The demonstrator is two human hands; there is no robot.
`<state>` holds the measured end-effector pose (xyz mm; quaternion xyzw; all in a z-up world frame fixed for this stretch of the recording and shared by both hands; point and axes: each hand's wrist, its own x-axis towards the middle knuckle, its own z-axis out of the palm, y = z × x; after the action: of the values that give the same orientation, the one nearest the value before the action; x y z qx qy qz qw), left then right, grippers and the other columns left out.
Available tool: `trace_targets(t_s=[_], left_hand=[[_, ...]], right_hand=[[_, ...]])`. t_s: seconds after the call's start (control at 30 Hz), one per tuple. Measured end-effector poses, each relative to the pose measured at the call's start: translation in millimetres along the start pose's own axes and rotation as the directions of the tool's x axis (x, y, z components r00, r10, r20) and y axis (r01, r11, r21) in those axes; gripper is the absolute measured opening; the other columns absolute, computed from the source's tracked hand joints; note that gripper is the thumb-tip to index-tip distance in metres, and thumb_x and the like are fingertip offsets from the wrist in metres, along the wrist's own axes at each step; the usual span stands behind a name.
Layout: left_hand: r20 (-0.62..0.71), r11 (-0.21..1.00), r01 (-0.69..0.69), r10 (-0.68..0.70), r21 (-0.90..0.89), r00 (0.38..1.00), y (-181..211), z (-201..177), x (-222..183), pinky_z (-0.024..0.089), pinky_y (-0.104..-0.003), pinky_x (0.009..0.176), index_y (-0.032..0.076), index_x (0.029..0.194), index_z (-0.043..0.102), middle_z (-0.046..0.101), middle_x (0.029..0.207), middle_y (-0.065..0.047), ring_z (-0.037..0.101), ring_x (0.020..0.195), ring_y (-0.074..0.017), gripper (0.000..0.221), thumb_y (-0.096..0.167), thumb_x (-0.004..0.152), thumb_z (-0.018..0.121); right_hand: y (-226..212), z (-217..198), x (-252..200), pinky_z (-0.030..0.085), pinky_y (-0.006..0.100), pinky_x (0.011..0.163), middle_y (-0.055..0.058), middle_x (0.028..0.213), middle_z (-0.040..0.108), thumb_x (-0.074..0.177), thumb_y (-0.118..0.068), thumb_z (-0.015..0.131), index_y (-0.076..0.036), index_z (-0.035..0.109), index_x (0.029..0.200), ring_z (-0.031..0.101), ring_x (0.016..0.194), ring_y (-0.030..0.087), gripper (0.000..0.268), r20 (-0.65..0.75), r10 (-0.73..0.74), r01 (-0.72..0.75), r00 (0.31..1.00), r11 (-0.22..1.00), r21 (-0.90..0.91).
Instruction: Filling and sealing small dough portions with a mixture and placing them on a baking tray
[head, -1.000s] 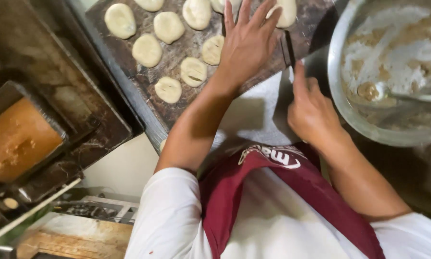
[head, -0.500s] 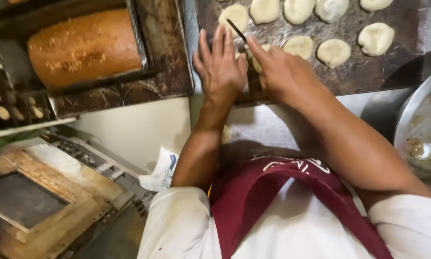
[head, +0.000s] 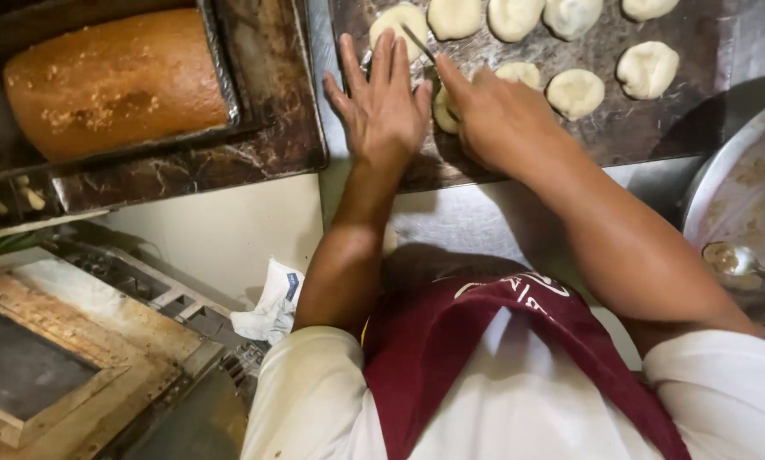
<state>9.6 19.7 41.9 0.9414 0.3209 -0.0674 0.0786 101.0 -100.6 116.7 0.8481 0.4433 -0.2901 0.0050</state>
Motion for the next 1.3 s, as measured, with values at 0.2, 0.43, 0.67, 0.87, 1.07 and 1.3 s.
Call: trace_targets(t_s=[0.2, 0.43, 0.67, 0.87, 1.07, 1.3], left_hand=[[-0.055, 0.974, -0.093, 0.084, -0.205, 0.995, 10, -11, 7, 0.0, -0.075, 0.118, 0.016, 0.155, 0.043, 0.031, 0.164, -0.014, 0.002, 0.152, -0.0384, 0.066, 0.044, 0.1, 0.064], [0.0, 0.976, -0.199, 0.199, -0.09, 0.98, 21, 1, 29, 0.001, -0.08, 0.114, 0.013, 0.154, 0.038, 0.032, 0.163, -0.006, -0.008, 0.147, -0.0436, 0.061, 0.037, 0.1, 0.053], [0.129, 0.963, -0.249, 0.262, -0.106, 0.956, 38, -11, 32, -0.011, -0.079, 0.112, 0.015, 0.162, 0.031, 0.02, 0.169, -0.003, -0.018, 0.144, -0.0448, 0.063, 0.043, 0.106, 0.041], [-0.18, 0.863, -0.438, 0.403, -0.252, 0.897, 47, -5, 33, -0.007, -0.081, 0.113, 0.013, 0.14, 0.062, 0.046, 0.155, -0.011, 0.016, 0.148, -0.0491, 0.04, 0.025, 0.103, 0.053], [0.005, 0.885, -0.426, 0.434, -0.188, 0.901, 57, -6, 39, -0.009, -0.081, 0.111, 0.006, 0.144, 0.048, 0.042, 0.156, -0.006, -0.007, 0.145, -0.048, 0.046, 0.021, 0.101, 0.053], [-0.312, 0.798, -0.564, 0.491, -0.212, 0.813, 72, 11, 38, 0.003, -0.081, 0.113, 0.013, 0.134, 0.062, 0.055, 0.142, -0.005, 0.012, 0.146, -0.0427, 0.041, 0.026, 0.096, 0.067]], right_hand=[[17, -16, -24, 0.057, 0.056, 0.073, 0.029, 0.118, 0.059, 0.095, 0.001, 0.055, -0.018, 0.022, 0.169, 0.064, 0.088, 0.045, 0.084, 0.076, 0.123, -0.131, 0.989, 0.984, 0.119], [21, -23, -31, 0.052, 0.055, 0.064, 0.029, 0.11, 0.058, 0.095, -0.004, 0.048, -0.014, 0.021, 0.168, 0.063, 0.079, 0.046, 0.079, 0.115, 0.115, -0.123, 0.987, 0.99, 0.063], [54, 9, -2, 0.048, 0.066, 0.059, 0.032, 0.106, 0.06, 0.091, -0.012, 0.055, -0.014, 0.03, 0.161, 0.064, 0.076, 0.059, 0.075, -0.089, 0.056, -0.052, 0.994, 0.997, 0.054], [73, 2, -41, 0.048, 0.071, 0.073, 0.04, 0.12, 0.056, 0.089, -0.012, 0.049, -0.01, 0.028, 0.164, 0.06, 0.091, 0.067, 0.078, -0.158, 0.145, -0.13, 0.977, 0.986, 0.103], [70, -6, -53, 0.051, 0.063, 0.07, 0.032, 0.114, 0.06, 0.086, -0.012, 0.054, -0.019, 0.021, 0.169, 0.063, 0.094, 0.057, 0.09, 0.076, 0.226, -0.231, 0.971, 0.971, 0.061], [83, 3, -41, 0.048, 0.068, 0.08, 0.043, 0.124, 0.055, 0.084, -0.01, 0.05, -0.009, 0.026, 0.165, 0.06, 0.098, 0.065, 0.085, -0.108, 0.207, -0.193, 0.972, 0.973, 0.128]])
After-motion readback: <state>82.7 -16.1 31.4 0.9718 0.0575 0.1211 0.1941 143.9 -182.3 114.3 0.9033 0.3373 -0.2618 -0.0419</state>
